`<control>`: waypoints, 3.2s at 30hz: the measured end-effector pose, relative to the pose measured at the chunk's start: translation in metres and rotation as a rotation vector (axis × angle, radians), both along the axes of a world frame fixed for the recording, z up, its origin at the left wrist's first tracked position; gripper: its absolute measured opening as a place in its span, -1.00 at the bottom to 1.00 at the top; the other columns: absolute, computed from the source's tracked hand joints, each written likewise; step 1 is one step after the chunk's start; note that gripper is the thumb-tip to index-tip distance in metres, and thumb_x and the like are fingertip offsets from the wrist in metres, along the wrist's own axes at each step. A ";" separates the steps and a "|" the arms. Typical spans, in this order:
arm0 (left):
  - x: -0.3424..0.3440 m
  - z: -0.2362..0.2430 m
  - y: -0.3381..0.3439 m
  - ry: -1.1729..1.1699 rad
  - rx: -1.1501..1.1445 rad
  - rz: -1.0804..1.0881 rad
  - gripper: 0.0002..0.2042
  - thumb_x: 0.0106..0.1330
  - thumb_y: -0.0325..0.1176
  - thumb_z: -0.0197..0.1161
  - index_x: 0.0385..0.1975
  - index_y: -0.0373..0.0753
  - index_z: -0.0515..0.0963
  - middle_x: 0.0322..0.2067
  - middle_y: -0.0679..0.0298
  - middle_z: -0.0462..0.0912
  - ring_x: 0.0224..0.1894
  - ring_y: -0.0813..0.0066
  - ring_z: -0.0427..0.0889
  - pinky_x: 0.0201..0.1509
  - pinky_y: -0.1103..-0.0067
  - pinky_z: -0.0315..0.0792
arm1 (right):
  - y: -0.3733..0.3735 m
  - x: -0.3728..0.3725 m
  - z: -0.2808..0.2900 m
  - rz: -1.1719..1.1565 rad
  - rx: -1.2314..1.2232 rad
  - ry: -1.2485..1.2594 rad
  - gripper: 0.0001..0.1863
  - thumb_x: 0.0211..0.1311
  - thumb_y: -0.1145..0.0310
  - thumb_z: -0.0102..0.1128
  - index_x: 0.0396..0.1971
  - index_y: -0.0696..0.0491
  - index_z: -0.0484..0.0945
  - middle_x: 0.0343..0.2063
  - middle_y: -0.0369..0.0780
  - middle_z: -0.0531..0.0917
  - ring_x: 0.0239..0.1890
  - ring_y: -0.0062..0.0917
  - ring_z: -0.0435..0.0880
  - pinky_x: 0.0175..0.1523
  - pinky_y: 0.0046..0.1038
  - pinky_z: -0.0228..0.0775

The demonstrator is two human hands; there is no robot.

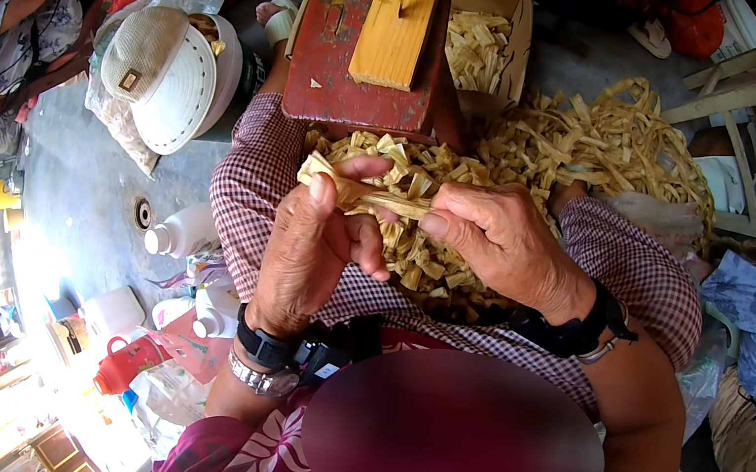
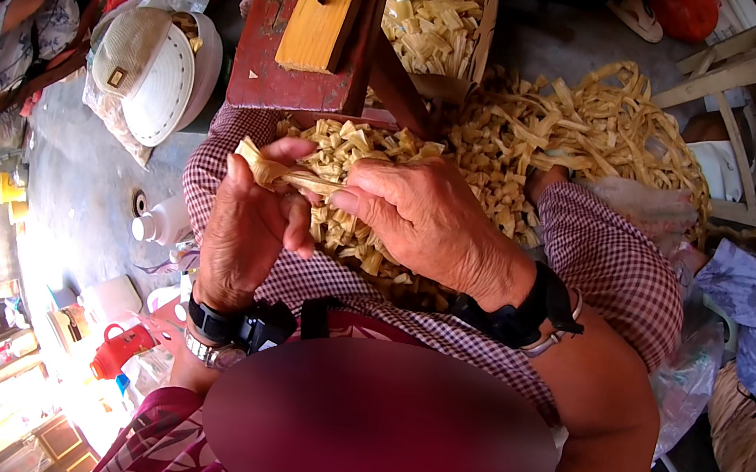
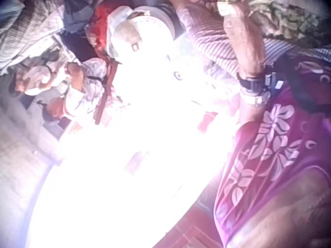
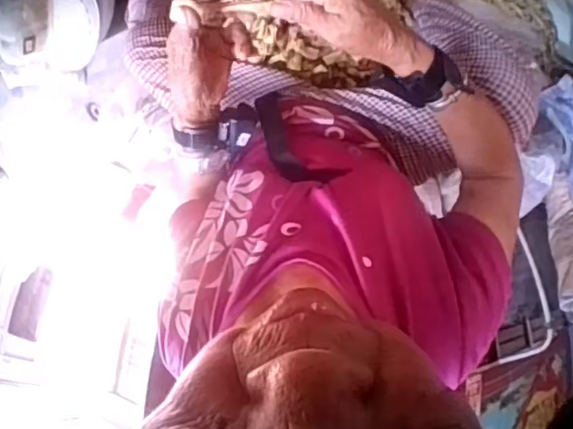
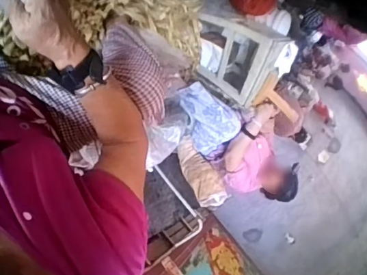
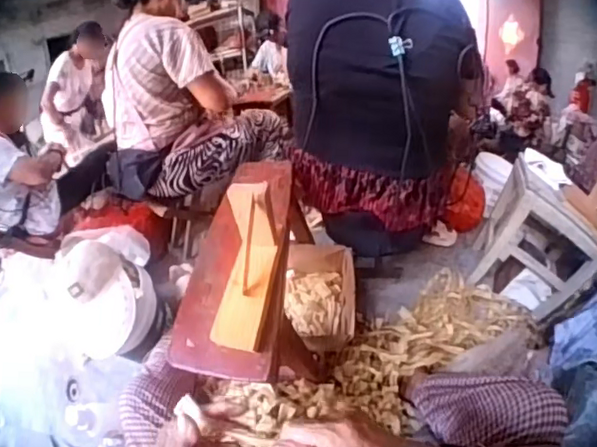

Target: The person is folding and coiling thin yellowish strips by hand, using a wooden jig to pull them through before bundling them together.

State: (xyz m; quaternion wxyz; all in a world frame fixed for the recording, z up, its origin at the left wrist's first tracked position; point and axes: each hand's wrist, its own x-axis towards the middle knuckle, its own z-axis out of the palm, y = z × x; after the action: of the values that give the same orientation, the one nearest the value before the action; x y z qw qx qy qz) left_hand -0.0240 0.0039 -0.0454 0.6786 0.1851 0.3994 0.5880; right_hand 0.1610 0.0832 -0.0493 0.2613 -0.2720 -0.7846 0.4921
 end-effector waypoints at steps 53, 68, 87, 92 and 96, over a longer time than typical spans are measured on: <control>-0.019 -0.014 0.004 0.395 -0.128 -0.359 -0.69 0.42 -0.21 -0.01 -0.26 -0.37 0.54 -0.51 0.35 0.55 -0.50 0.69 0.47 -0.42 0.73 0.39 | -0.033 -0.050 0.007 0.115 0.611 0.185 -0.91 0.14 0.41 0.08 -0.46 0.07 0.37 -0.58 -0.29 0.45 -0.44 -0.57 0.52 -0.55 -0.52 0.41; 0.004 -0.016 -0.015 0.118 -0.196 0.019 -0.81 0.42 -0.34 -0.02 -0.17 -0.31 0.46 -0.40 0.36 0.53 -0.44 0.65 0.48 -0.35 0.71 0.43 | -0.038 -0.036 0.016 -0.049 0.165 0.252 -0.86 0.24 0.38 0.10 -0.31 0.14 0.47 -0.47 -0.17 0.45 -0.34 -0.33 0.52 -0.29 -0.38 0.38; -0.010 0.006 -0.012 1.520 0.578 0.015 -0.73 -0.14 -0.72 0.22 -0.37 -0.37 0.47 -0.25 0.08 0.49 -0.25 0.15 0.54 -0.18 0.45 0.45 | -0.004 -0.044 -0.023 0.188 -0.075 0.091 -0.79 0.17 0.40 -0.07 -0.58 0.21 0.36 -0.60 -0.07 0.46 -0.54 -0.25 0.50 -0.43 -0.29 0.28; -0.008 0.010 -0.021 0.656 0.213 0.056 -0.82 0.22 -0.56 0.23 -0.25 -0.33 0.38 -0.40 0.31 0.52 -0.38 0.69 0.48 -0.34 0.71 0.39 | -0.016 -0.039 -0.003 0.057 -0.223 0.180 -0.71 0.35 0.19 -0.04 -0.37 0.14 0.41 -0.49 -0.10 0.57 -0.44 -0.26 0.57 -0.35 -0.33 0.34; -0.012 0.008 -0.018 0.104 0.243 -0.005 -0.75 0.29 -0.40 0.18 -0.11 -0.37 0.39 -0.37 0.23 0.57 -0.42 0.57 0.55 -0.30 0.69 0.46 | -0.016 -0.036 0.003 0.063 -0.046 0.272 -0.68 0.32 0.12 -0.02 -0.33 0.12 0.40 -0.52 -0.11 0.54 -0.38 -0.17 0.57 -0.34 -0.31 0.34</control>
State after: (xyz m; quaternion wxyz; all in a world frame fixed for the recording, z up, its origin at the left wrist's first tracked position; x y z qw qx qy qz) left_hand -0.0361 -0.0143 -0.0374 0.6311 0.2972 0.3593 0.6199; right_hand 0.1245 0.0676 -0.0467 0.3433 -0.1841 -0.7387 0.5501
